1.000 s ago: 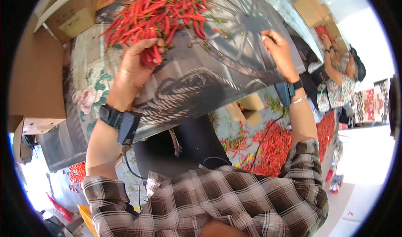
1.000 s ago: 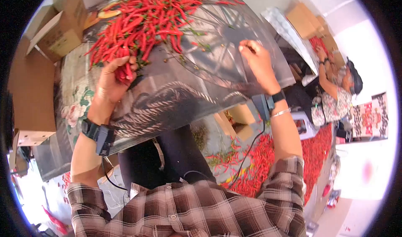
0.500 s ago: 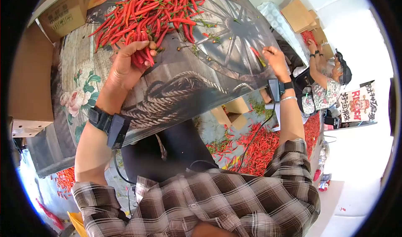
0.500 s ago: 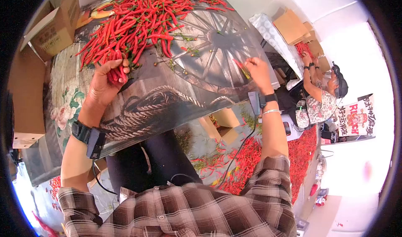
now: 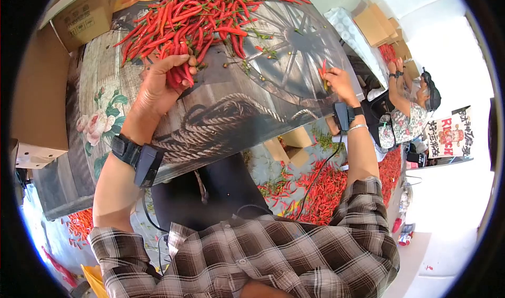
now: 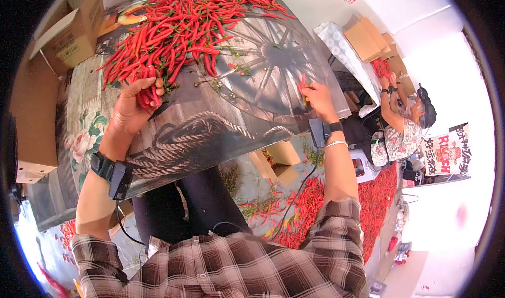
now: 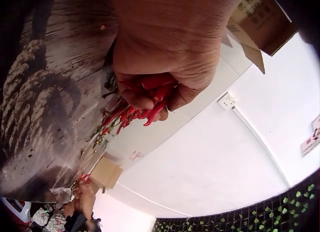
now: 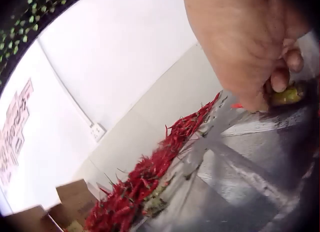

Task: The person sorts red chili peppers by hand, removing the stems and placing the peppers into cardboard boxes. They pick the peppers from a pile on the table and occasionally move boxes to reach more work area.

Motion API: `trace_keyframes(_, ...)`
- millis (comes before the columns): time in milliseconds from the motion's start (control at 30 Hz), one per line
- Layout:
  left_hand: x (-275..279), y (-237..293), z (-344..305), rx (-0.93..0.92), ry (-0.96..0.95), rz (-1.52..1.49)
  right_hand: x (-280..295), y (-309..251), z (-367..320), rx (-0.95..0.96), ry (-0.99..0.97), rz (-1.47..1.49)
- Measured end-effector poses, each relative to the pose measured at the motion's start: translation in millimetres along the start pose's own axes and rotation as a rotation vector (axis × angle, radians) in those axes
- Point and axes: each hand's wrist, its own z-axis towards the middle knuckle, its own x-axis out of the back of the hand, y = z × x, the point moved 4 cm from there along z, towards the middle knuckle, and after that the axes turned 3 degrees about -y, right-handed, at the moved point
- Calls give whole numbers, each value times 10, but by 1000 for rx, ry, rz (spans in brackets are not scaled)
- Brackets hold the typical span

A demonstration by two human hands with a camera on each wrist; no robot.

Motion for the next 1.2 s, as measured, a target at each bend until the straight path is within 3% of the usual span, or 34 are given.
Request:
trace_keyframes(133,-24,-15,1,-9,4,-3,-79,-70,28,47,-7,79)
trace_keyframes(233,-91,13,-47,-31,18,104,-148,-318,-39,109,-3,297)
trace_keyframes(300,-169,21,-83,-65,37,125,-242,-617,-160,195,-159,599)
trace_keyframes(467,-186,4,-69,-77,-33,67,-688,-1252,-431,277,-289,621)
trace_keyframes(567,-199,7,-86,-68,-27,57,-1069,-1565,-600,317,-486,672)
trace_keyframes(667,-183,-5,-105,-48,30,88,-1429,-1811,-760,348,-506,663)
trace_keyframes(733,-212,-27,-86,-49,-41,70,-1655,-1965,-875,412,-498,568)
trace_keyframes(867,-133,-69,-22,-50,-81,91,-1967,-2108,-1037,524,-583,476)
trace_keyframes(1000,-129,-57,-59,5,9,106,-2062,-2138,-1063,585,-529,559)
trace_keyframes(1200,-146,-21,-71,-122,82,73,-1983,-2021,-1163,451,-590,518)
